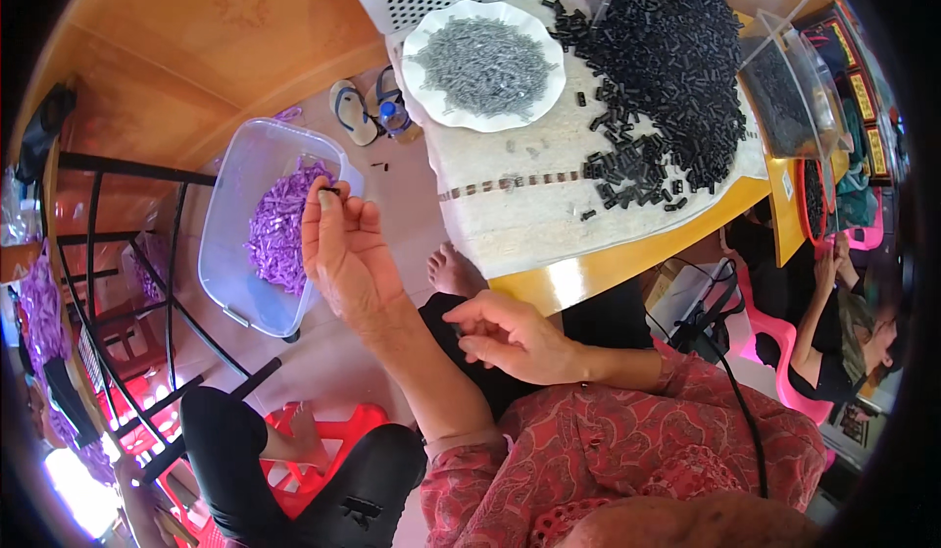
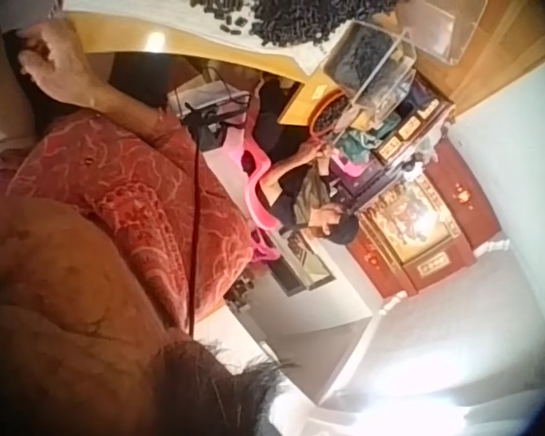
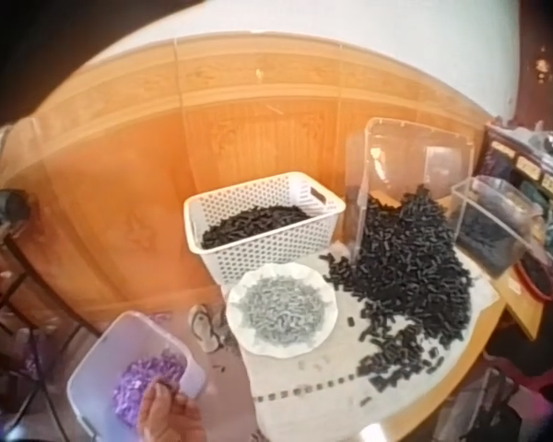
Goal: The person assembles small plastic components by hand, repeatedly picking pieces from the table and fitting them together.
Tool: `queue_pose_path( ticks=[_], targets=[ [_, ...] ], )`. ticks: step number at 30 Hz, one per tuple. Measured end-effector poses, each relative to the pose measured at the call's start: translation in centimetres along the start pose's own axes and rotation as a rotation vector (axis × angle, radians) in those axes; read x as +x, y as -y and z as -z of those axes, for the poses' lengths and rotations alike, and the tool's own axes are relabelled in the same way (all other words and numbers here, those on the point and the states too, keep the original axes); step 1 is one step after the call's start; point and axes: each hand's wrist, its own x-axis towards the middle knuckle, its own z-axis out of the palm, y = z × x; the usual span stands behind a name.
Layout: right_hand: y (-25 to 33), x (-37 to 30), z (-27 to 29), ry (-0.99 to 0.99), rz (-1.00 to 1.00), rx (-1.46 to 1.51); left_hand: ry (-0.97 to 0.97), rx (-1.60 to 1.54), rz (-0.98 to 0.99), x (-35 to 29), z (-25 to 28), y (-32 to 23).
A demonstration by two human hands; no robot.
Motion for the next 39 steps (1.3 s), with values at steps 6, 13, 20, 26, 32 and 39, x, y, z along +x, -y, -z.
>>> queue_pose_path(
  ticks=[6, 13, 20, 26, 32, 39],
  targets=[
    [-2.2, 3.0, -2.4, -0.123, -0.208, 0.466, -0.047, -0.041, -0.118, 0.5, 2.5, -2.5],
    [0.2, 12.3, -3.7, -0.494, 0.068, 0.677, -0.056, -0.065, -0.131, 0.6, 2.6, -2.9],
    [2.4, 7.6, -0.9, -0.351, 0.069, 0.308, -0.021, -0.079, -0.079, 0.7, 3.1, -2.8],
    [2.7, 5.8, 7.8, -0.759, 0.496, -0.908, -0.009, -0.078, -0.072, 0.7, 2.5, -2.2],
    [3.1, 5.8, 11.9, -0.805, 0.258, -1.221, 0.083, -0.086, 0.035, 0.4, 1.4, -0.8],
    [3.0, 6.3, 12.4, -0.742, 0.142, -1.270, 0.161, -0.084, 0.044, 0.0, 0.2, -0.1]
  ],
)
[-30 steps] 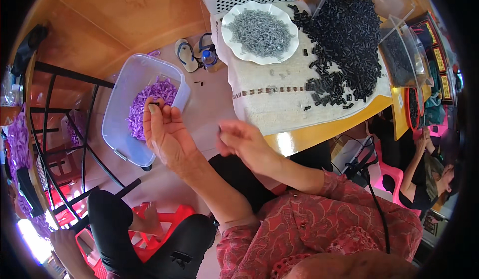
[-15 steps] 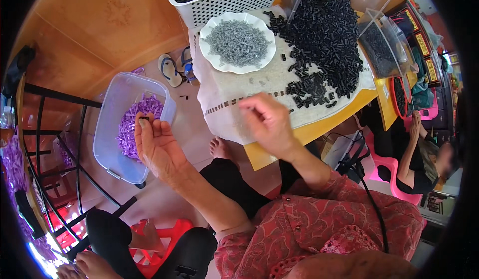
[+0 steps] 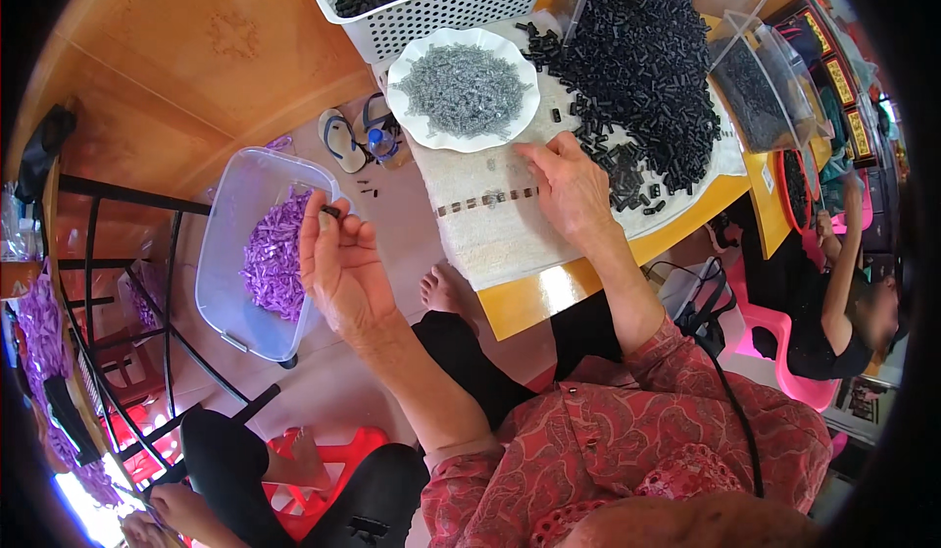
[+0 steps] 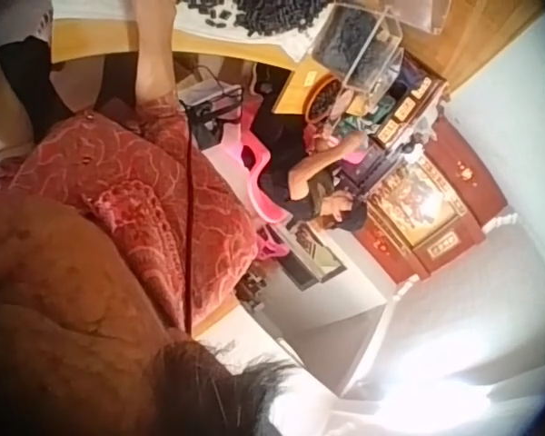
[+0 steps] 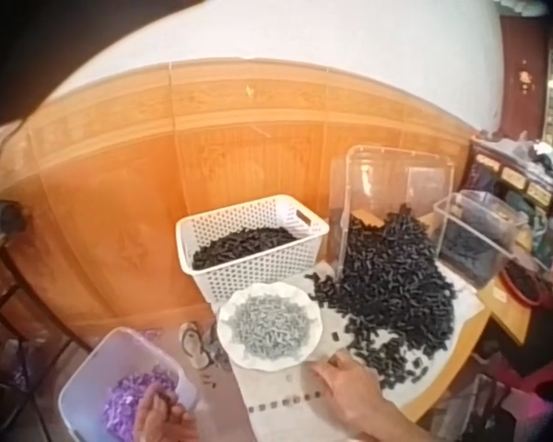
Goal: The person assembles small plastic components by hand, repeatedly picking pieces from the table and fitting them together.
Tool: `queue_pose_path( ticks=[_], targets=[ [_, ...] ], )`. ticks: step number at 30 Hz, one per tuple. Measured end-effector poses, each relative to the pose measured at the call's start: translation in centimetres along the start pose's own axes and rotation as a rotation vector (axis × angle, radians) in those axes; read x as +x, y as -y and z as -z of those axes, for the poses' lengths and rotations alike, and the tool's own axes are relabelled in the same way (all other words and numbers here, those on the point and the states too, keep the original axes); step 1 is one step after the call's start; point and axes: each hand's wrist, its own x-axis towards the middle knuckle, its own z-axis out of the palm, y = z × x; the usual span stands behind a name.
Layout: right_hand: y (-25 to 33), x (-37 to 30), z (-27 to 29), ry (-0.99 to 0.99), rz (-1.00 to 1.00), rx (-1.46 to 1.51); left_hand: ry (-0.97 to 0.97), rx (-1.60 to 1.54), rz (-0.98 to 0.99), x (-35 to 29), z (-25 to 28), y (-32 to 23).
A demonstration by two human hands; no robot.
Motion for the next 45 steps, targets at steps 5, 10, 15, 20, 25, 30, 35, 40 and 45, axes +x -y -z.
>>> queue_pose_path(
  ticks=[5, 10, 15, 20, 25, 30, 35, 40, 45],
  targets=[
    [-0.7, 0.2, -0.1, -0.005, -0.020, 0.103, 0.149, -0.061, 0.123, -0.4, -1.1, 2.6],
    [-1.4, -0.1, 0.5, -0.058, -0.034, 0.263, 0.260, -0.138, 0.305, -1.7, -3.1, 5.5],
    [-0.4, -1.2, 2.0, -0.135, -0.079, 0.564, 0.308, -0.193, 0.400, -2.2, -3.9, 7.5],
    [0.6, -2.1, 2.8, -0.161, -0.069, 1.001, 0.321, -0.205, 0.427, -2.7, -4.5, 8.5],
    [1.1, -2.1, 3.5, -0.059, -0.055, 1.100, 0.329, -0.200, 0.441, -2.9, -4.3, 9.1],
    [1.2, -1.8, 3.5, -0.018, -0.087, 1.206, 0.331, -0.175, 0.462, -3.2, -4.8, 9.3],
    [1.7, -1.5, 4.0, -0.015, -0.075, 1.274, 0.309, -0.157, 0.487, -3.5, -4.8, 9.8],
    [1.5, -1.3, 3.6, -0.019, -0.083, 1.224, 0.325, -0.144, 0.461, -3.6, -5.0, 10.0],
    [1.6, -1.1, 3.6, -0.006, -0.077, 1.198, 0.319, -0.106, 0.440, -3.7, -5.1, 10.0]
  ],
)
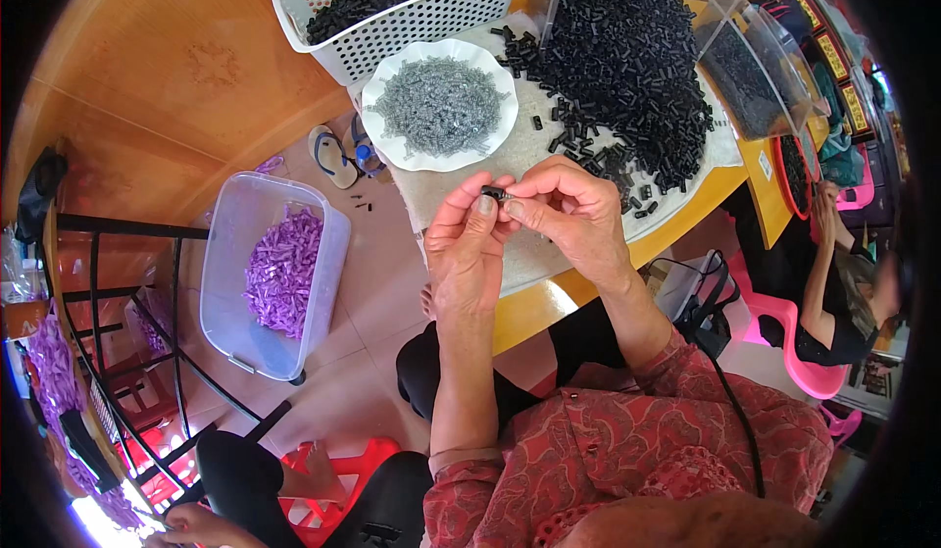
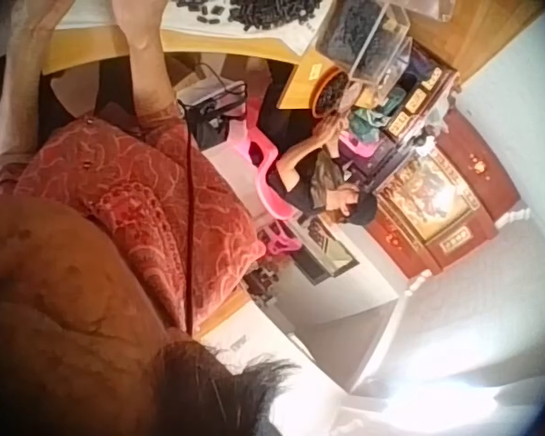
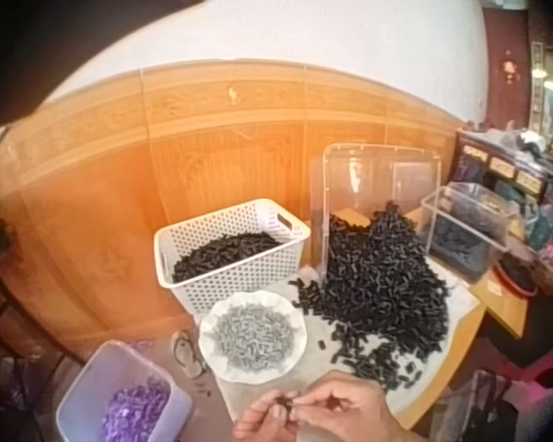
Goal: The person assembles small plastic components by hand, repeatedly picking pieces from the table and fitting them together.
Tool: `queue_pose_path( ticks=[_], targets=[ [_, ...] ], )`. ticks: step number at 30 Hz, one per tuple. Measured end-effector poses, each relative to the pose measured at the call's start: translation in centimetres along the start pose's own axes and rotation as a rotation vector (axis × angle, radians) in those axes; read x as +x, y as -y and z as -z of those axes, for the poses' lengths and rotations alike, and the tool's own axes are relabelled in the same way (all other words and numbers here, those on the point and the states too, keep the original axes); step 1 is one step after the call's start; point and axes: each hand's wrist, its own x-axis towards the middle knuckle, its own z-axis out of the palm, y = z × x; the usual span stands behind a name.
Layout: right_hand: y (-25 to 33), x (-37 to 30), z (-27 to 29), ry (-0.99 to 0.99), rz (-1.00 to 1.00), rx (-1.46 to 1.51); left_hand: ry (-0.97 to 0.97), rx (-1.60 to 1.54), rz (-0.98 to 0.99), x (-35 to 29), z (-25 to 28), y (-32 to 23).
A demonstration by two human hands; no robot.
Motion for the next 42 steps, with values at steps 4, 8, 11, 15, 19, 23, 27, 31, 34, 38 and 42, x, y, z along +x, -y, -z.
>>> queue_pose_path(
  ticks=[4, 8, 11, 15, 19, 23, 27, 31, 34, 38, 42],
  targets=[
    [-0.2, 0.1, 0.3, -0.001, -0.001, -0.025, 0.013, 0.056, -0.006, 0.0, -0.2, 0.0],
    [0.3, 0.5, 0.5, 0.018, -0.150, 0.016, 0.029, 0.078, 0.012, -0.1, 0.1, 0.1],
    [0.4, 0.8, 0.7, 0.045, -0.214, 0.041, 0.029, 0.020, 0.045, 0.0, 0.2, 0.1],
    [1.4, 0.6, 1.0, 0.010, -0.262, 0.029, 0.018, -0.075, 0.077, 0.1, 0.4, -0.6],
    [-0.2, -0.5, 2.4, -0.109, -0.188, -0.110, -0.039, -0.243, 0.066, 0.2, 1.0, -1.4],
    [-2.0, -2.5, 3.3, -0.148, 0.011, -0.429, -0.073, -0.282, 0.037, 0.3, 1.3, -2.1],
    [-1.9, -3.9, 2.9, -0.123, 0.062, -0.675, -0.128, -0.236, 0.017, 0.2, 1.0, -2.3],
    [-2.5, -4.8, 2.4, -0.099, 0.027, -0.887, -0.115, -0.223, 0.023, 0.3, 1.0, -1.8],
    [-2.5, -4.6, 2.1, -0.055, 0.054, -1.005, -0.099, -0.188, 0.015, 0.3, 1.0, -1.7],
    [-2.4, -4.4, 2.2, -0.022, 0.054, -1.008, -0.089, -0.168, 0.010, 0.3, 1.0, -1.5],
    [-2.5, -4.2, 2.3, -0.031, 0.052, -0.830, -0.056, -0.155, 0.018, 0.3, 1.0, -1.3]
  ],
)
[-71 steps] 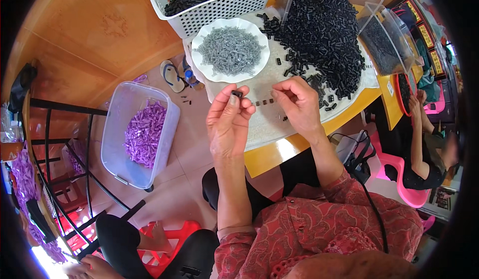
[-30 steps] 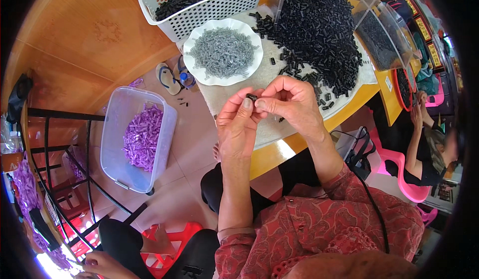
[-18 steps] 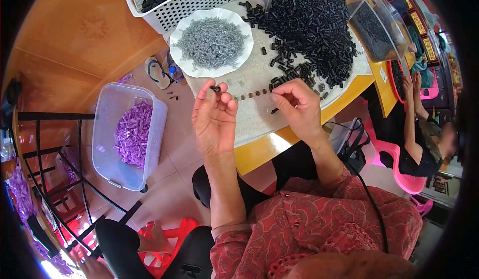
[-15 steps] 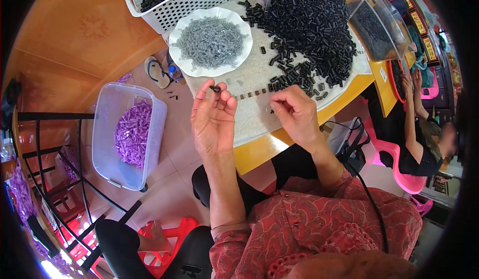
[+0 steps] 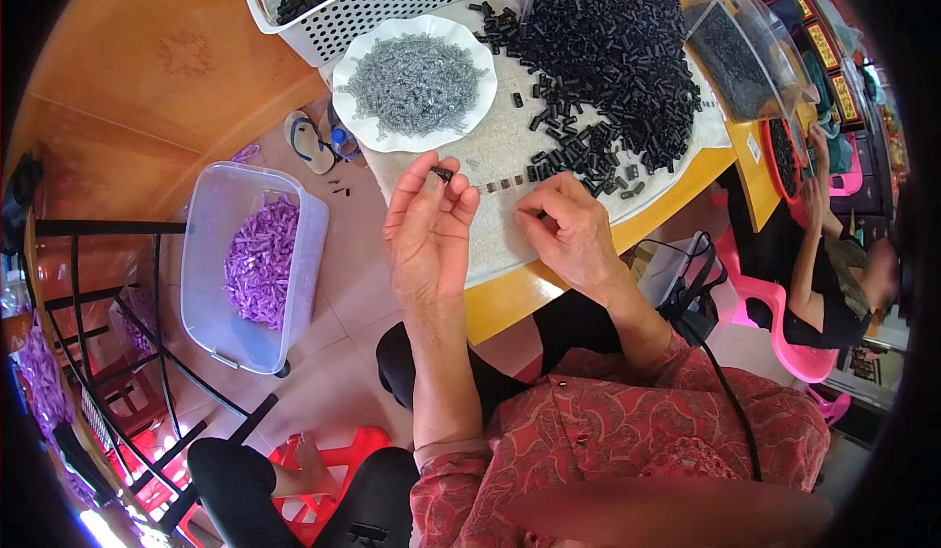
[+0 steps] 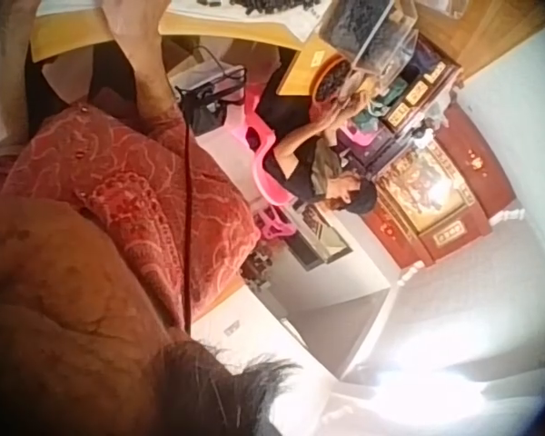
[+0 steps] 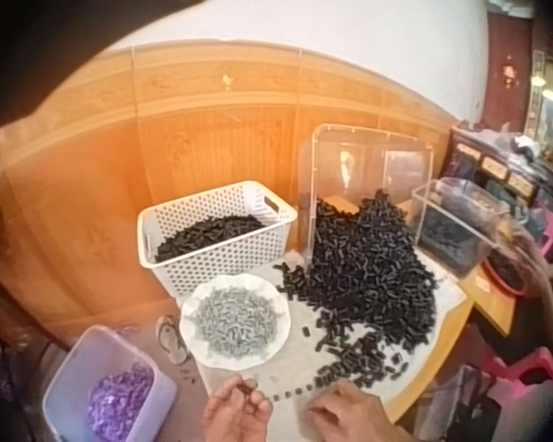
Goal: The person assembles small plastic components by hand, repeatedly picking pieces from the table and fitting them together.
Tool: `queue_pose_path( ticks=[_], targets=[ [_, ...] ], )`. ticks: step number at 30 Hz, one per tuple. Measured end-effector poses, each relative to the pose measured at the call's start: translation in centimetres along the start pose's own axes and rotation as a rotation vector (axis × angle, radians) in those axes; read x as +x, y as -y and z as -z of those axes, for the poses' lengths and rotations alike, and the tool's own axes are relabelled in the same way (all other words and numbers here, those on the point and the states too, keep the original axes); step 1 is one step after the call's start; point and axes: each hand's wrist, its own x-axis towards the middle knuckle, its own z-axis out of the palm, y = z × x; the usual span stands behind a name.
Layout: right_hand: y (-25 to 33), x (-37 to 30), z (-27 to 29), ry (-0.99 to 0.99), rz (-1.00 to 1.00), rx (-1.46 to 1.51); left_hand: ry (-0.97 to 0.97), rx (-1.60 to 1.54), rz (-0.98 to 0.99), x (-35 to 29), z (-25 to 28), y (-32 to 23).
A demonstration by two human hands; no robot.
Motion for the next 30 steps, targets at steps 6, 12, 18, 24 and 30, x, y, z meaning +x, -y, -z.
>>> queue_pose_path(
  ticks=[6, 12, 18, 24, 30],
  targets=[
    [-0.2, 0.4, 0.1, -0.011, 0.019, 0.132, 0.005, 0.010, -0.002, -0.1, 0.0, -0.1],
    [-0.5, 0.3, 0.5, -0.046, -0.022, 0.158, -0.004, 0.025, -0.019, 0.0, -0.1, 0.0],
    [-1.8, 0.9, 1.9, -0.128, -0.126, 0.157, -0.010, 0.028, -0.035, 0.0, 0.1, -0.1],
    [-3.5, 1.8, 2.6, -0.278, -0.042, -0.003, -0.010, 0.042, -0.012, 0.0, 0.0, -0.2],
    [-3.2, 3.1, 2.7, -0.283, -0.036, -0.032, -0.014, 0.083, -0.037, 0.1, 0.2, 0.1]
  ],
)
